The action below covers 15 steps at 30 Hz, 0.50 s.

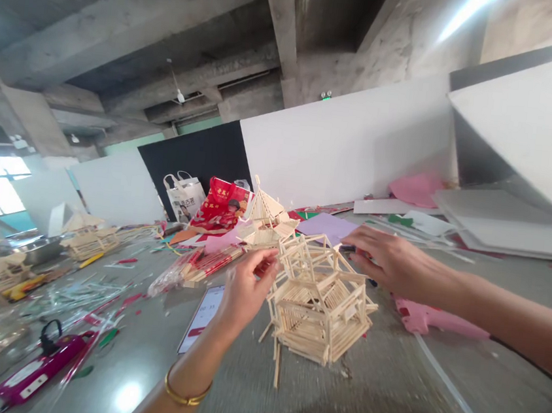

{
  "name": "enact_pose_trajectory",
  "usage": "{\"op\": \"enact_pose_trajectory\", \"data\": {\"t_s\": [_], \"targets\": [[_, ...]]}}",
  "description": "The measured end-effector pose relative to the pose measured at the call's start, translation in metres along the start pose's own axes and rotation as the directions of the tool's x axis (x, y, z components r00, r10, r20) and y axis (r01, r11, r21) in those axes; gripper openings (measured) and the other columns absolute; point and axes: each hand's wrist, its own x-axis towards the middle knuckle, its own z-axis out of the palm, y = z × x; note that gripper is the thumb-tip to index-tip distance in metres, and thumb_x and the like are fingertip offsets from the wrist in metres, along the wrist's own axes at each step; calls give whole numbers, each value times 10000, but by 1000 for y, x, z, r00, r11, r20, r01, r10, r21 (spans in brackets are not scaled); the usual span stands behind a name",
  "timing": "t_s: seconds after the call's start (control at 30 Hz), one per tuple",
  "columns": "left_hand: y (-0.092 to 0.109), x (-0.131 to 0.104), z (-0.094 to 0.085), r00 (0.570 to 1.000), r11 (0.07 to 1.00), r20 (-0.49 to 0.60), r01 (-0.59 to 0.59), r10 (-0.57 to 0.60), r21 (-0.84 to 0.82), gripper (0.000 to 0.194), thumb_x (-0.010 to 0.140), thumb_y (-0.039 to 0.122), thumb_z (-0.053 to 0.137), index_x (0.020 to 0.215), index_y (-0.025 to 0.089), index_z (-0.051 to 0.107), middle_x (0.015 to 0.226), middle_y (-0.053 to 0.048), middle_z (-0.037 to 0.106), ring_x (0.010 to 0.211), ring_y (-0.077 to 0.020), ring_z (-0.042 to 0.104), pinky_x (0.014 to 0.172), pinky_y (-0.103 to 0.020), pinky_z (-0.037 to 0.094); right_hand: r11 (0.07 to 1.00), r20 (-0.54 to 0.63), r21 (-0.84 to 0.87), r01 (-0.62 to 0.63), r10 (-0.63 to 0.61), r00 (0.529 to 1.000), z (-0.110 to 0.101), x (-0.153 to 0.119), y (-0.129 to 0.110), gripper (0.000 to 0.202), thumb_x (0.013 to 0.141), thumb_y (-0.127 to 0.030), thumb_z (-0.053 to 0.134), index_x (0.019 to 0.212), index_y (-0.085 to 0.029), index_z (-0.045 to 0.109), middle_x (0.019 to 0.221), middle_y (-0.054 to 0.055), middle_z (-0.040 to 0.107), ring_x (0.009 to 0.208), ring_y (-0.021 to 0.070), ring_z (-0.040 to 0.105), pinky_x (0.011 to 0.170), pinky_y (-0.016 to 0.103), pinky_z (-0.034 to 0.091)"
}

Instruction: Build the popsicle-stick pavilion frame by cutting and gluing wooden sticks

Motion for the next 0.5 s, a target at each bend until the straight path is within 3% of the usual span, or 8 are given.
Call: {"op": "enact_pose_trajectory", "data": {"t_s": [0.23, 0.5], "targets": [[5, 0, -2, 1000, 999, 3, -30, 30, 12, 250, 835, 277, 534, 1051, 182, 613, 909, -40, 649, 770, -128, 594, 713, -240, 469, 998, -54, 13, 61, -60, 997, 6, 23, -9, 318, 863, -139, 345, 1070, -136, 586, 1030, 88, 571, 963, 177, 516, 841, 322, 433], [3, -1, 4, 998, 997, 5, -64, 64, 52, 237, 826, 242, 537, 1042, 183, 612, 884, -33, 643, 735, -122, 591, 696, -234, 461, 991, -9, 12, 133, -133, 991, 13, 48, -14, 333, 841, -82, 347, 1039, -131, 610, 1060, 103, 538, 993, 193, 494, 869, 357, 433]]}}
